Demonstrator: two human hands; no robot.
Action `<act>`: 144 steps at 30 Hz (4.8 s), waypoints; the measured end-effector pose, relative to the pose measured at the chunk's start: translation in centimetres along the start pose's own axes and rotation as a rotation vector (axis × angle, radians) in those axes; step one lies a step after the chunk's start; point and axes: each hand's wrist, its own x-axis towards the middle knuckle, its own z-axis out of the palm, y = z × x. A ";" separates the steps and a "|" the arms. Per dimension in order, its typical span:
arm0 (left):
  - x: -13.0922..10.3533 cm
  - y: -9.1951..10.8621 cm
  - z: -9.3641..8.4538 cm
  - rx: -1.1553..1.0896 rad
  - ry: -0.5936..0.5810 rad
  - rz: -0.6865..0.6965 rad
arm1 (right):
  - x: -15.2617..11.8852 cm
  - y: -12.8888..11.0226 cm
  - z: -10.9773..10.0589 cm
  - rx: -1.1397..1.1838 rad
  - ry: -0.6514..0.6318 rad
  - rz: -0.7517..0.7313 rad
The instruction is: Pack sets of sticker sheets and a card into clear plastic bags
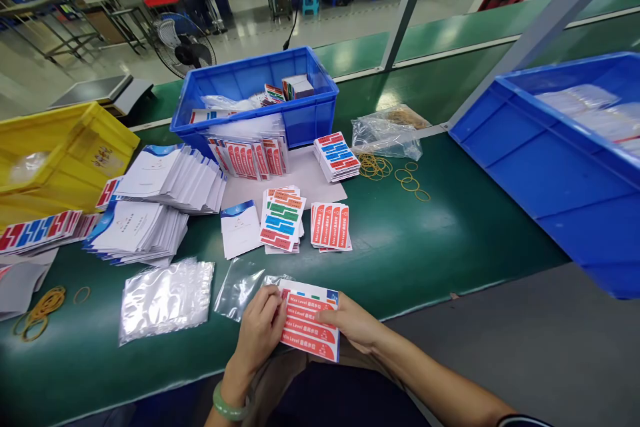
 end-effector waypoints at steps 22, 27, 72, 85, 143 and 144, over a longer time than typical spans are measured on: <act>0.5 1.2 -2.3 0.000 -0.083 -0.136 | 1.3 -0.4 1.8 -0.404 0.148 -0.189; 0.4 1.5 -2.5 0.008 -0.097 -0.150 | 1.6 0.3 1.8 -0.592 0.264 -0.365; -0.6 0.8 -0.5 0.201 -0.029 -0.210 | 1.4 1.5 -0.2 -1.769 0.480 -0.743; -0.5 1.2 -0.2 0.197 -0.050 -0.224 | 2.8 1.2 1.1 -1.636 0.432 -0.792; 7.0 -4.1 -6.2 -0.363 -0.570 -0.314 | 6.9 -7.8 4.8 -0.891 -0.063 -0.714; 6.8 -4.2 -6.2 -0.345 -0.586 -0.307 | 7.0 -7.7 4.5 -0.958 -0.078 -0.723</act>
